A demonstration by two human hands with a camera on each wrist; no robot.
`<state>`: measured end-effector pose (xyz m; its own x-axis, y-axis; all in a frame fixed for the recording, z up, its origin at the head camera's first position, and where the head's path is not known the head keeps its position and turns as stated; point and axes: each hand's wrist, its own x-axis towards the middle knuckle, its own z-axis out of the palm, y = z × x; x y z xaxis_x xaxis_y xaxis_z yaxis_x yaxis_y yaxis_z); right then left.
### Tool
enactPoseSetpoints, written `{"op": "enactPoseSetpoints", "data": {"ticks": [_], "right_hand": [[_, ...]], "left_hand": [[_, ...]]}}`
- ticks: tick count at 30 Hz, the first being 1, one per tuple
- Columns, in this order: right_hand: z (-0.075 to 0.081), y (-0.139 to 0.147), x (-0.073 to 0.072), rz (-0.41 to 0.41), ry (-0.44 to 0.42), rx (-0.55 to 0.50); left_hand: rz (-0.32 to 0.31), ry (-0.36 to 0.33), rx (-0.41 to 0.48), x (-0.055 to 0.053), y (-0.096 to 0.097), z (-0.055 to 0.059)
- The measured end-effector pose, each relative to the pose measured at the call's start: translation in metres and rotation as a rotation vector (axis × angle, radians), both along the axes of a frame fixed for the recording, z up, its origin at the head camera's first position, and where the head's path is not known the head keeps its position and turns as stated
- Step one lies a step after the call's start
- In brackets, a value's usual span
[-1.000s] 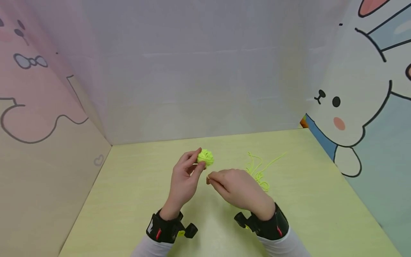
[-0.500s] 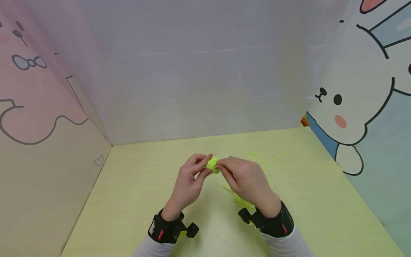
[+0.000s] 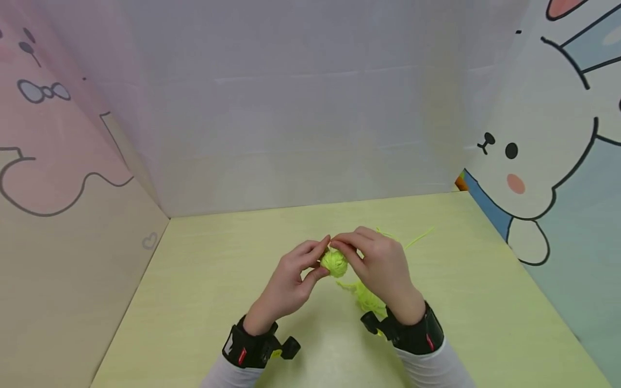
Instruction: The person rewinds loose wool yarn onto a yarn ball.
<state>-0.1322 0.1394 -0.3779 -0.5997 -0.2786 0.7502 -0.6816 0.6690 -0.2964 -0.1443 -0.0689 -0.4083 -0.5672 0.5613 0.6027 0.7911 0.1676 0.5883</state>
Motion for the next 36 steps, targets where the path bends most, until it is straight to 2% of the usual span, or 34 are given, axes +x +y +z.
{"op": "enactPoseSetpoints", "data": {"ticks": [3,6,10,13,16,20,23,26,29,33,35,36], "right_hand": [[-0.003,0.001,-0.002,-0.020,-0.043,-0.004],[-0.006,0.001,-0.004,-0.030,-0.109,0.005],[-0.011,-0.003,-0.006,-0.032,-0.226,0.068],[-0.012,-0.007,-0.005,0.003,-0.308,0.151],[-0.013,-0.012,-0.002,0.067,-0.369,0.229],[-0.011,-0.015,0.003,0.148,-0.394,0.286],[-0.009,-0.016,0.006,0.168,-0.372,0.301],[-0.007,-0.015,0.008,0.174,-0.343,0.299],[-0.006,-0.015,0.011,0.186,-0.310,0.299],[-0.003,-0.012,0.014,0.184,-0.245,0.264],[-0.002,-0.009,0.015,0.172,-0.202,0.224],[-0.001,-0.008,0.015,0.162,-0.177,0.203]], "left_hand": [[-0.023,-0.024,0.023,0.001,0.001,0.002],[-0.038,-0.070,0.088,0.003,0.000,0.005],[-0.036,-0.188,0.220,0.006,-0.002,0.009],[0.010,-0.305,0.342,0.006,-0.006,0.009],[0.093,-0.398,0.466,0.003,-0.009,0.007],[0.185,-0.434,0.564,-0.003,-0.012,0.002],[0.236,-0.432,0.573,-0.007,-0.011,0.001],[0.276,-0.413,0.537,-0.006,-0.008,0.004],[0.321,-0.339,0.446,-0.001,-0.004,0.012],[0.388,-0.189,0.290,0.004,0.001,0.021],[0.403,-0.139,0.232,0.004,0.001,0.020],[0.405,-0.119,0.206,0.002,0.000,0.016]]}}
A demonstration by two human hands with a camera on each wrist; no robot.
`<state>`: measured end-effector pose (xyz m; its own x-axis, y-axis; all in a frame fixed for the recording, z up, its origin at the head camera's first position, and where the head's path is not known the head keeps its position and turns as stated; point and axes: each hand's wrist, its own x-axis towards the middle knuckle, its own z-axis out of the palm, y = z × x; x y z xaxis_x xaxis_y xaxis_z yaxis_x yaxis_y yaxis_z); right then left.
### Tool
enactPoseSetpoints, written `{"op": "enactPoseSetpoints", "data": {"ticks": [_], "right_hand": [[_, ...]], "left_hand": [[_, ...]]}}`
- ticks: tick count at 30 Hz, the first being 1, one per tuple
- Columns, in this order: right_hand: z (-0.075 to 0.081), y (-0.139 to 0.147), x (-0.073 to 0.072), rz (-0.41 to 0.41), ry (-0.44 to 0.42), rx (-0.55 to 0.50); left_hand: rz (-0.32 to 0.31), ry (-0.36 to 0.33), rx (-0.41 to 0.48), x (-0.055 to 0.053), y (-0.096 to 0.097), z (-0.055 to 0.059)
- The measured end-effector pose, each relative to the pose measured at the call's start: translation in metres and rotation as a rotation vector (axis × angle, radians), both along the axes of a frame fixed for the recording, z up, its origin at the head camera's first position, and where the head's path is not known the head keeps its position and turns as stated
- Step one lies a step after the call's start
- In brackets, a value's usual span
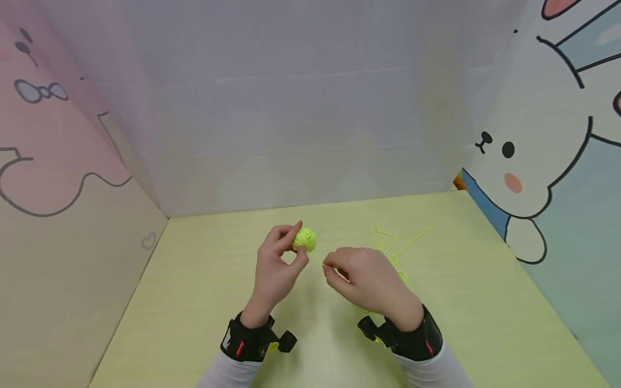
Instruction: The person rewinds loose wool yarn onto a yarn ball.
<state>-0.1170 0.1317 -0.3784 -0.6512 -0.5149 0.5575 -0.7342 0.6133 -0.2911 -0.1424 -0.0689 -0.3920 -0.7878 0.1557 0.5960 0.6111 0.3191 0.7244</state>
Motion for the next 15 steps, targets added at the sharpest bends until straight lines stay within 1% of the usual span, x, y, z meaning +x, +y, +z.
{"op": "enactPoseSetpoints", "data": {"ticks": [2,4,6,7,10,12,15], "right_hand": [[0.002,0.003,0.000,-0.017,0.046,-0.041],[0.003,0.007,-0.002,-0.033,0.083,-0.076],[0.004,0.010,-0.003,-0.059,0.109,-0.099],[0.005,0.012,-0.004,-0.071,0.116,-0.109],[0.005,0.016,-0.006,-0.094,0.123,-0.135],[0.005,0.018,-0.008,-0.100,0.126,-0.144],[0.004,0.019,-0.010,-0.095,0.128,-0.150]], "left_hand": [[-0.021,0.015,-0.042,-0.005,-0.003,-0.010],[-0.068,0.034,-0.080,-0.011,-0.005,-0.021],[-0.128,0.058,-0.112,-0.015,-0.006,-0.028],[-0.161,0.070,-0.126,-0.015,-0.006,-0.029],[-0.253,0.127,-0.162,-0.013,-0.005,-0.027],[-0.315,0.155,-0.166,-0.011,-0.005,-0.025],[-0.382,0.195,-0.166,-0.010,-0.004,-0.022]]}}
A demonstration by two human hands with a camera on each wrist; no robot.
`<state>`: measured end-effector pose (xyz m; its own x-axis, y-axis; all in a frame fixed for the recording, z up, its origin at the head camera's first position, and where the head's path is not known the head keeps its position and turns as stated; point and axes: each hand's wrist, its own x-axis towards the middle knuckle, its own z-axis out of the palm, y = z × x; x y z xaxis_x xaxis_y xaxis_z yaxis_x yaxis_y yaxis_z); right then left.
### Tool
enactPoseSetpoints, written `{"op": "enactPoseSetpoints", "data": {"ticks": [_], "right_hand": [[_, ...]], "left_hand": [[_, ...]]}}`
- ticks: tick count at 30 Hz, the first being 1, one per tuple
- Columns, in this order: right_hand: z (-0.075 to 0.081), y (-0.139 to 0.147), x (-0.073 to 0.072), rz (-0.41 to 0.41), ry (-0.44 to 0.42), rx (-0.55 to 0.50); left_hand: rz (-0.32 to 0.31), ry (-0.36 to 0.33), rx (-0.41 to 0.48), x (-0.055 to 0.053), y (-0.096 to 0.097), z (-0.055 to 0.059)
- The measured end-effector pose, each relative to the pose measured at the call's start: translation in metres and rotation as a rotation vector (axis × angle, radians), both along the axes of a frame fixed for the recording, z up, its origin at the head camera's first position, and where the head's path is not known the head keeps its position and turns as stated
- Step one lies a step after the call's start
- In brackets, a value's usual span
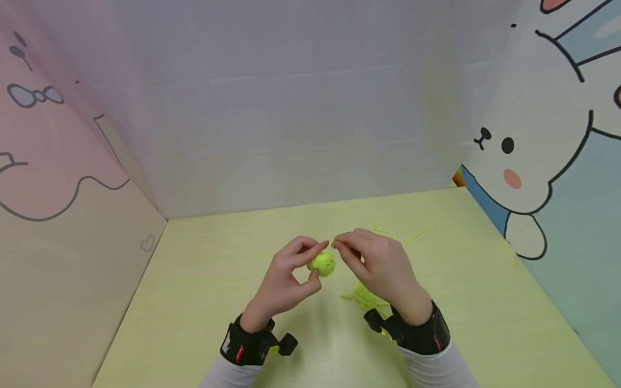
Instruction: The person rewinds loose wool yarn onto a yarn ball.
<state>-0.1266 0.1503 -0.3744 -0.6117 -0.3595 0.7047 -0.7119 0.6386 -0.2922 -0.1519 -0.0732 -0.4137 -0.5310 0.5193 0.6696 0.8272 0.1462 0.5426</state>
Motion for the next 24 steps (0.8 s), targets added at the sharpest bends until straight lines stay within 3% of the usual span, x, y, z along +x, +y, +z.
{"op": "enactPoseSetpoints", "data": {"ticks": [3,7,13,18,21,24], "right_hand": [[0.000,-0.001,-0.002,-0.001,-0.005,0.007],[0.000,-0.002,-0.004,-0.002,-0.029,0.013],[-0.002,-0.006,-0.005,0.009,-0.118,0.022],[-0.005,-0.011,-0.007,0.024,-0.209,0.055],[-0.008,-0.016,-0.009,0.026,-0.227,0.097],[-0.011,-0.020,-0.010,0.019,-0.230,0.140]], "left_hand": [[-0.055,0.025,0.018,0.003,0.001,0.006],[-0.110,0.047,0.052,0.010,0.002,0.023],[-0.177,0.058,0.097,0.017,0.003,0.042],[-0.196,0.059,0.142,0.013,0.002,0.036],[-0.195,-0.020,0.206,0.008,0.000,0.025],[-0.161,-0.143,0.290,0.004,-0.002,0.013]]}}
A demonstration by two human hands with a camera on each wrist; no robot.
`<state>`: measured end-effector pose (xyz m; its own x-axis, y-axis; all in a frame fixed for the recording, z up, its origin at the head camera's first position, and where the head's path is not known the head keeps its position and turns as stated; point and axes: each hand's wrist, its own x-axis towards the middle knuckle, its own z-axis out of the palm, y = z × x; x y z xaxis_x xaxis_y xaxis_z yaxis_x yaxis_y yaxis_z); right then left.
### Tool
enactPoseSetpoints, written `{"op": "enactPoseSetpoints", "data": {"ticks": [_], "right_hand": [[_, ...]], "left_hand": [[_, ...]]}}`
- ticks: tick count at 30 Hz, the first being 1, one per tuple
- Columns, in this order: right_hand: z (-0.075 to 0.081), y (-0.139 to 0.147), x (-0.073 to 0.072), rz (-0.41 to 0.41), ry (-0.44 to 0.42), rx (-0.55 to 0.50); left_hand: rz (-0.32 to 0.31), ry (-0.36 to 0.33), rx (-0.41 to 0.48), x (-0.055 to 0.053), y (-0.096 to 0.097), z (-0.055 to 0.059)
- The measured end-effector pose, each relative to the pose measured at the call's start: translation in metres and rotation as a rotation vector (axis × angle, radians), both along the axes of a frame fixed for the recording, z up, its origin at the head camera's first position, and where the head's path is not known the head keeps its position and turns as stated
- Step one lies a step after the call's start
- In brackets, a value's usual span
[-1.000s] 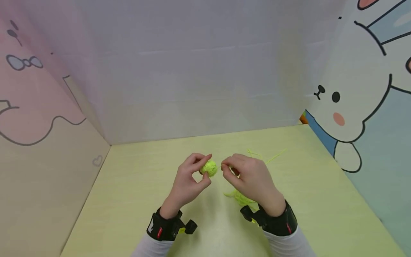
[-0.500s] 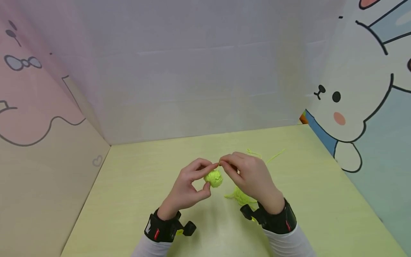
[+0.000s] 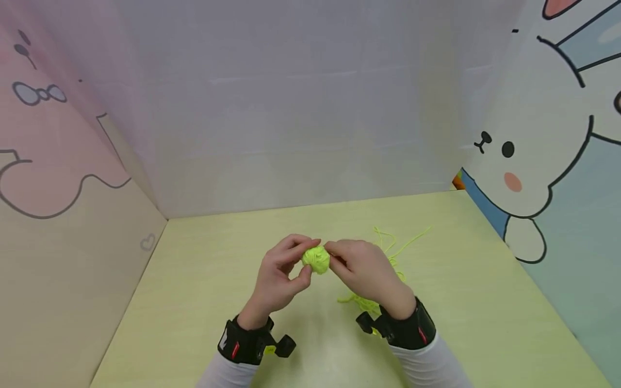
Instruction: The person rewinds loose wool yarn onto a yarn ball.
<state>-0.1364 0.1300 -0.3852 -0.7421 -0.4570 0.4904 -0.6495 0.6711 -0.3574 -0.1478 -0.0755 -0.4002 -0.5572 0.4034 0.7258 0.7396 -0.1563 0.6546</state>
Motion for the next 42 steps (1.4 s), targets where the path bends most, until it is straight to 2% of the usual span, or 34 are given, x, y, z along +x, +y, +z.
{"op": "enactPoseSetpoints", "data": {"ticks": [6,9,12,15,20,23,25,28,31,34,42], "right_hand": [[-0.002,-0.007,-0.001,0.009,-0.049,0.069],[-0.003,-0.008,0.000,0.022,-0.090,0.104],[-0.004,-0.008,0.002,0.033,-0.115,0.126],[-0.004,-0.009,0.004,0.051,-0.116,0.134],[-0.004,-0.007,0.008,0.099,-0.084,0.108],[-0.002,-0.004,0.010,0.119,-0.042,0.082],[0.001,-0.002,0.012,0.125,-0.005,0.059],[0.005,0.001,0.013,0.134,0.052,0.017],[0.007,0.002,0.012,0.143,0.085,-0.025],[0.007,0.004,0.010,0.127,0.116,-0.056],[0.007,0.007,0.004,0.027,0.192,-0.121]], "left_hand": [[0.170,-0.215,0.086,-0.004,-0.003,-0.008],[0.265,-0.297,0.102,-0.006,-0.004,-0.009],[0.346,-0.349,0.095,-0.008,-0.004,-0.008],[0.406,-0.349,0.078,-0.006,-0.003,-0.003],[0.488,-0.271,0.015,-0.001,0.001,0.011],[0.523,-0.231,-0.050,-0.002,0.001,0.010],[0.545,-0.213,-0.100,-0.006,0.001,0.003],[0.549,-0.185,-0.175,-0.014,-0.001,-0.013],[0.516,-0.144,-0.237,-0.019,-0.003,-0.024],[0.451,-0.119,-0.289,-0.018,-0.004,-0.025],[0.322,-0.035,-0.367,-0.012,-0.003,-0.018]]}}
